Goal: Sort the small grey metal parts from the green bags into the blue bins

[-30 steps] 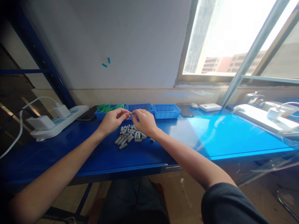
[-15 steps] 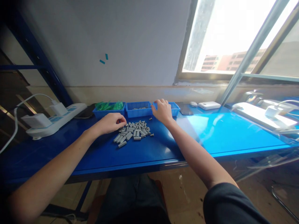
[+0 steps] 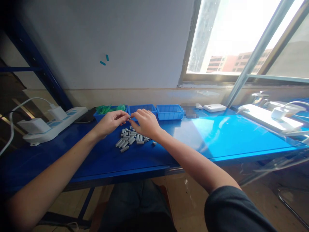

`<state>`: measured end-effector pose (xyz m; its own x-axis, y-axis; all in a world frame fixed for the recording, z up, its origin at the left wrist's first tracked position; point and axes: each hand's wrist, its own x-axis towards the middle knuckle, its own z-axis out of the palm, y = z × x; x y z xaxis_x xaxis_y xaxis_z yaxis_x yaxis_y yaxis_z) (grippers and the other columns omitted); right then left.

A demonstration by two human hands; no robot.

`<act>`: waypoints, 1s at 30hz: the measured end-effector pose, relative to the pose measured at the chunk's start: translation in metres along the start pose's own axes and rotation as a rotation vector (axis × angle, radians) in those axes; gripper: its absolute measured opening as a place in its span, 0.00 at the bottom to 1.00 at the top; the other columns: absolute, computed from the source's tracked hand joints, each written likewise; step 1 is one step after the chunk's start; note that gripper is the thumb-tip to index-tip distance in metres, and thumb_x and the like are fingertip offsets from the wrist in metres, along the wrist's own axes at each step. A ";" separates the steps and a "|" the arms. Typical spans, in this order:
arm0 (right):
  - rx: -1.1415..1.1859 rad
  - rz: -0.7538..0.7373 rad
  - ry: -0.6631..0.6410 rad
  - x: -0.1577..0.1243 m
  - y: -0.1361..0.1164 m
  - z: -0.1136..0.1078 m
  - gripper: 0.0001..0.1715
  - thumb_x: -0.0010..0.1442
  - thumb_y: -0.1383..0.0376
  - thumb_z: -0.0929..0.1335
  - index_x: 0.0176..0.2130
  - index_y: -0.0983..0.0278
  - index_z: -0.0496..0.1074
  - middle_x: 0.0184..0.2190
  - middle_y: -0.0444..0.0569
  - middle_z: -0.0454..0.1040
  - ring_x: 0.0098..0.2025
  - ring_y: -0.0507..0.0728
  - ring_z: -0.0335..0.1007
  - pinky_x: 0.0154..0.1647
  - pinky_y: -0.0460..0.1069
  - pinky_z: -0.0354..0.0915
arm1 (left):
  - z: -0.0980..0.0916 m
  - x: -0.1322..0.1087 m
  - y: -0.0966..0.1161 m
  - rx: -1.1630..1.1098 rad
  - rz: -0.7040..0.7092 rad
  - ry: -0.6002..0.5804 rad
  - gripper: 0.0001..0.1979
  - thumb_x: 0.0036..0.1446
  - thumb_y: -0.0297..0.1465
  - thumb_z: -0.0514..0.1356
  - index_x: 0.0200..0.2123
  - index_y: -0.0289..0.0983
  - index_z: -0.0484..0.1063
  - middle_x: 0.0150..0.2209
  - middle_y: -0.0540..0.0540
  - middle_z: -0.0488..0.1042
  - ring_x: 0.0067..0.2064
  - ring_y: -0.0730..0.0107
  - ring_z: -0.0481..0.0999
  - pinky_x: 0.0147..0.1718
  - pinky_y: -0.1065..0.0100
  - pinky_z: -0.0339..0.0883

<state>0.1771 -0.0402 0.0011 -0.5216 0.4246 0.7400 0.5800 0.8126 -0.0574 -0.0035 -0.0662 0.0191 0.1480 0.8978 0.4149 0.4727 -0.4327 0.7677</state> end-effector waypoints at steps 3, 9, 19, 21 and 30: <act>-0.021 -0.038 0.009 0.004 0.001 -0.005 0.11 0.63 0.61 0.63 0.38 0.63 0.72 0.34 0.50 0.73 0.38 0.57 0.66 0.40 0.50 0.59 | -0.002 0.002 -0.008 0.110 0.036 -0.042 0.20 0.55 0.46 0.56 0.35 0.34 0.74 0.33 0.44 0.77 0.34 0.65 0.74 0.35 0.67 0.67; -0.179 0.274 0.205 0.007 0.059 -0.031 0.13 0.63 0.63 0.61 0.43 0.65 0.71 0.38 0.54 0.72 0.44 0.61 0.66 0.47 0.55 0.60 | -0.012 0.006 -0.037 0.591 0.029 -0.183 0.14 0.52 0.42 0.58 0.33 0.39 0.78 0.32 0.44 0.78 0.33 0.62 0.75 0.31 0.67 0.63; -0.121 0.352 -0.019 -0.004 0.064 -0.013 0.18 0.62 0.56 0.65 0.45 0.65 0.72 0.36 0.52 0.75 0.42 0.61 0.66 0.45 0.54 0.61 | -0.012 0.008 -0.041 0.563 -0.044 -0.003 0.15 0.53 0.41 0.55 0.26 0.40 0.76 0.31 0.44 0.79 0.33 0.61 0.74 0.31 0.67 0.61; -0.058 0.212 -0.047 0.000 0.034 -0.006 0.20 0.61 0.53 0.65 0.46 0.64 0.71 0.35 0.50 0.75 0.41 0.60 0.66 0.44 0.53 0.60 | -0.010 0.007 -0.034 0.417 -0.036 0.038 0.16 0.54 0.43 0.55 0.27 0.38 0.74 0.30 0.45 0.78 0.32 0.63 0.74 0.32 0.68 0.62; -0.006 0.012 -0.011 -0.004 -0.006 0.006 0.11 0.66 0.63 0.60 0.39 0.63 0.71 0.34 0.51 0.73 0.39 0.56 0.67 0.41 0.49 0.59 | 0.018 0.002 -0.013 -0.149 -0.101 0.041 0.25 0.48 0.53 0.60 0.29 0.33 0.71 0.26 0.47 0.74 0.29 0.69 0.71 0.32 0.68 0.65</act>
<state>0.1720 -0.0447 -0.0055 -0.5211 0.4390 0.7319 0.5902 0.8048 -0.0625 0.0065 -0.0575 0.0015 0.0696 0.9345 0.3492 0.3494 -0.3507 0.8689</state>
